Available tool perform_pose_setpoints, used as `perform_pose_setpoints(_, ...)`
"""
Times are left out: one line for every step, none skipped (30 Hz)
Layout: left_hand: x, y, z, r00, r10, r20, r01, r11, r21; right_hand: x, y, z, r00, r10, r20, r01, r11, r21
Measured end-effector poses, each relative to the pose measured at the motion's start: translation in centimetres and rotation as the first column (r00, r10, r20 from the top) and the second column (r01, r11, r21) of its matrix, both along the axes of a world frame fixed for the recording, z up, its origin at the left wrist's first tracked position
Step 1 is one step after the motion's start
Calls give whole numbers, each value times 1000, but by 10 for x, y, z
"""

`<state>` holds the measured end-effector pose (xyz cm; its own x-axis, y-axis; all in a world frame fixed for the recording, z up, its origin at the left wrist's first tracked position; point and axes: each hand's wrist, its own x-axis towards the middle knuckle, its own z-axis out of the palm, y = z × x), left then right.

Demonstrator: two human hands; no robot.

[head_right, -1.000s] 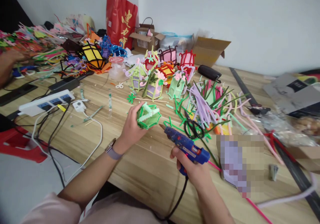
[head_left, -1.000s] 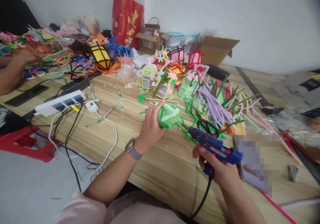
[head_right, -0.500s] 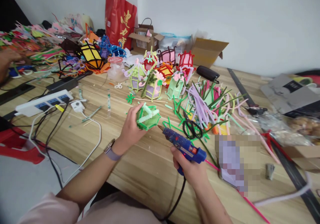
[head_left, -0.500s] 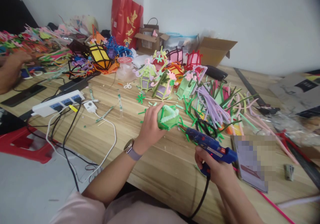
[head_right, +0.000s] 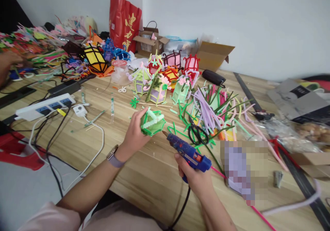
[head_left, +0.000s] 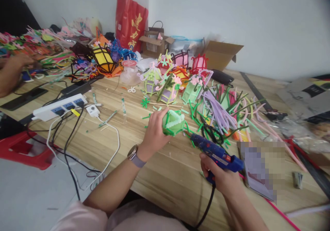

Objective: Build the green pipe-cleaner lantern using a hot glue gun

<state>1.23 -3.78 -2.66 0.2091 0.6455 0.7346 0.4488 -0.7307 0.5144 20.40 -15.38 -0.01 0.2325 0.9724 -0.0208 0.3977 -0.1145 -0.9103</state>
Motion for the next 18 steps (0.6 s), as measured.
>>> perform_pose_setpoints(0,0,0,1000,1,0,-1,1000,3,0,0,0,1000,-4,-1,4,1000,-2)
perform_pose_setpoints(0,0,0,1000,3,0,-3,1000,4,0,0,-1,1000,-8,-4,8,1000,-3)
perform_pose_setpoints(0,0,0,1000,4,0,-4,1000,5,0,0,-1,1000,-10,-7,10,1000,-3)
perform_pose_setpoints(1,0,1,1000,5,1,-5,1000,4,0,0,-1,1000,-10,-8,10,1000,-3)
perform_pose_setpoints(1,0,1,1000,4,1,-4,1000,3,0,0,-1,1000,-8,-6,8,1000,-3)
perform_pose_setpoints(1,0,1,1000,2,0,-2,1000,0,0,0,-2,1000,-5,-3,5,1000,-2)
perform_pose_setpoints(0,0,1,1000,-1,-1,1,1000,-3,0,0,-2,1000,-1,-2,1,1000,-2)
perform_pose_setpoints(0,0,1,1000,-5,-3,5,1000,-7,0,-1,-1,1000,4,-2,-4,1000,-2)
perform_pose_setpoints(0,0,1,1000,-9,-6,9,1000,-11,0,-1,-1,1000,7,-2,-7,1000,-2)
perform_pose_setpoints(0,0,1,1000,-12,-8,12,1000,-17,0,-1,-1,1000,8,0,-8,1000,-3)
perform_pose_setpoints(0,0,1,1000,-13,-9,13,1000,-21,0,-1,-1,1000,8,3,-8,1000,-4)
perform_pose_setpoints(0,0,1,1000,-13,-9,13,1000,-25,1,-1,0,1000,7,7,-7,1000,-5)
perform_pose_setpoints(0,0,1,1000,-12,-8,11,1000,-29,1,-2,0,1000,6,15,-6,1000,-8)
perform_pose_setpoints(0,-1,1,1000,-10,-7,10,999,-32,1,-2,0,1000,5,24,-4,1000,-14)
perform_pose_setpoints(0,-1,1,1000,-9,-6,9,999,-33,1,-2,0,999,6,31,-5,1000,-20)
perform_pose_setpoints(0,-1,0,1000,-9,-6,8,999,-34,1,-2,0,999,8,36,-7,1000,-24)
perform_pose_setpoints(0,-1,0,1000,-8,-7,8,999,-33,0,-2,1,999,10,38,-9,1000,-24)
perform_pose_setpoints(0,-1,0,1000,-7,-10,7,999,-32,0,-2,1,999,10,38,-9,1000,-22)
